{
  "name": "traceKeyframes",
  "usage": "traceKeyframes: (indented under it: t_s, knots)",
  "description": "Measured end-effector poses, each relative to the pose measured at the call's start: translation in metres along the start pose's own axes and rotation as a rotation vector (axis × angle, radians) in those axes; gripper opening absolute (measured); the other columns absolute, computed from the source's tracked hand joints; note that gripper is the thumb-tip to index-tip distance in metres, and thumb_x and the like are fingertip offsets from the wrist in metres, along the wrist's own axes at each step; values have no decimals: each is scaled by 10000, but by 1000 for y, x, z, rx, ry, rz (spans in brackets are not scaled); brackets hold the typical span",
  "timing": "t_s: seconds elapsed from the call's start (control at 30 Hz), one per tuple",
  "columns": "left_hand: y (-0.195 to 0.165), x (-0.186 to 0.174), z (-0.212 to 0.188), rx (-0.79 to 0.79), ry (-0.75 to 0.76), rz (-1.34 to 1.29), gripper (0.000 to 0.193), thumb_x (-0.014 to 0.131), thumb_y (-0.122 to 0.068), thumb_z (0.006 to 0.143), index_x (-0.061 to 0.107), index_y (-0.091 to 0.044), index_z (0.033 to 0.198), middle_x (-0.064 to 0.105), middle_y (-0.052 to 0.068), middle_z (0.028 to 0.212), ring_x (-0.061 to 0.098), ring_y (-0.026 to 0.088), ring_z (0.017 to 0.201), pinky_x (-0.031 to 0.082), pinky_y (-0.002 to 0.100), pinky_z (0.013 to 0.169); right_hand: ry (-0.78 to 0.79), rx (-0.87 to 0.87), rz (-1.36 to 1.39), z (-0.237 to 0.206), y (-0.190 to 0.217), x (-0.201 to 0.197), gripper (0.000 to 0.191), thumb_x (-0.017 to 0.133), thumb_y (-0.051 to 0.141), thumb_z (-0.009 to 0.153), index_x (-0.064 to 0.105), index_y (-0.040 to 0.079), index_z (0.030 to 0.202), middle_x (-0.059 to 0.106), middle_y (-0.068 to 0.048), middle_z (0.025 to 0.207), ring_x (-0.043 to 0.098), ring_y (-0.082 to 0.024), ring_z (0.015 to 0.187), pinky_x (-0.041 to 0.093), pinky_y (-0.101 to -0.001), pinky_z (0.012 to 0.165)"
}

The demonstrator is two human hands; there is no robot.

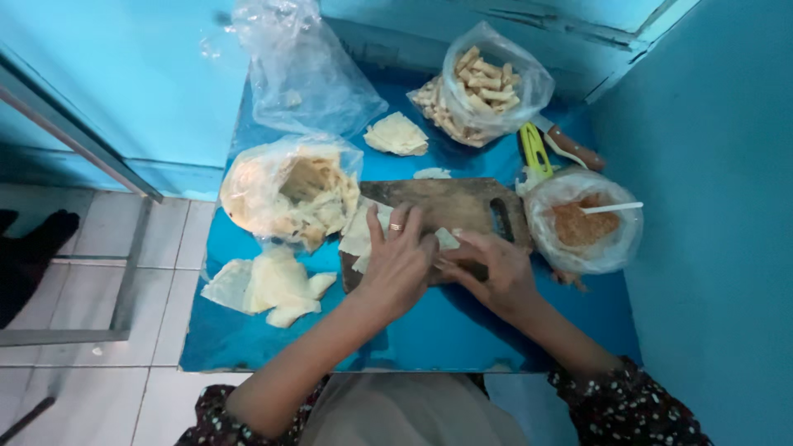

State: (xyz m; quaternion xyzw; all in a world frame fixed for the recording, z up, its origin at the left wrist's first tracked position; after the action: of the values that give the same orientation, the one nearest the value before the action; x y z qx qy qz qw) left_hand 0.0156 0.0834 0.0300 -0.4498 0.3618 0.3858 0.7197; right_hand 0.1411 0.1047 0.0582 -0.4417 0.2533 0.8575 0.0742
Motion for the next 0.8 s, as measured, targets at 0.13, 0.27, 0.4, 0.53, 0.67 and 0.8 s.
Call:
traceKeyframes:
  t_s: [0.13, 0.27, 0.4, 0.53, 0.67, 0.8]
  knots:
    - [-12, -15, 2, 83, -134, 60, 182, 727, -126, 747, 694, -25, 895, 463, 265, 1382, 354, 431, 1383, 171, 791, 1093, -7, 253, 102, 8, -28, -3, 524, 799, 144, 851, 557, 101, 1313, 793, -39, 946, 732, -208, 908, 567, -361, 782]
    - [-7, -15, 17, -44, -145, 37, 194, 735, -130, 748, 705, -24, 907, 465, 279, 1329, 374, 465, 1321, 205, 769, 1066, 134, 683, 695, 3, -67, 30, 453, 769, 77, 857, 567, 58, 1263, 794, -61, 927, 709, -81, 837, 557, -264, 716]
    - [14, -14, 21, -230, -113, -155, 191, 760, -145, 687, 722, -51, 848, 480, 232, 1319, 385, 446, 1300, 222, 719, 1078, 76, 625, 750, 6, -63, 32, 361, 791, 56, 856, 640, 38, 1183, 754, -66, 943, 707, -99, 866, 555, -247, 763]
    - [4, -23, 17, -72, -217, -96, 139, 727, -126, 736, 726, -70, 863, 444, 240, 1435, 378, 447, 1330, 235, 698, 1098, -22, 451, 453, 3, -50, 15, 345, 785, 82, 854, 654, 80, 1174, 720, -27, 947, 695, -134, 855, 559, -276, 743]
    - [-13, -23, 6, 117, -206, 114, 130, 723, -152, 760, 702, -52, 840, 400, 219, 1552, 373, 396, 1395, 176, 737, 1143, -124, 205, 86, 12, -29, -5, 290, 808, 163, 827, 666, 176, 1079, 705, 22, 932, 657, -188, 845, 491, -364, 781]
    - [-7, -14, 10, 130, -144, 132, 130, 722, -153, 791, 709, -69, 888, 382, 216, 1581, 366, 392, 1427, 189, 732, 1158, -150, -92, -143, 13, 2, -13, 276, 805, 194, 849, 680, 157, 1092, 733, 48, 990, 615, -209, 810, 422, -418, 824]
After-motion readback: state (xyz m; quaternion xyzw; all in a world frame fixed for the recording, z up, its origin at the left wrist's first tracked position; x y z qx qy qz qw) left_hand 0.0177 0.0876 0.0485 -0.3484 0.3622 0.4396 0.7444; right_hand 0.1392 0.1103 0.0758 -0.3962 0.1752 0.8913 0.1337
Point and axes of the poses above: each hand's wrist, its own z-axis towards the middle knuckle, its own x-axis out of the palm, y = z × x, the point moved 9 cm from there along z, towards the middle knuckle
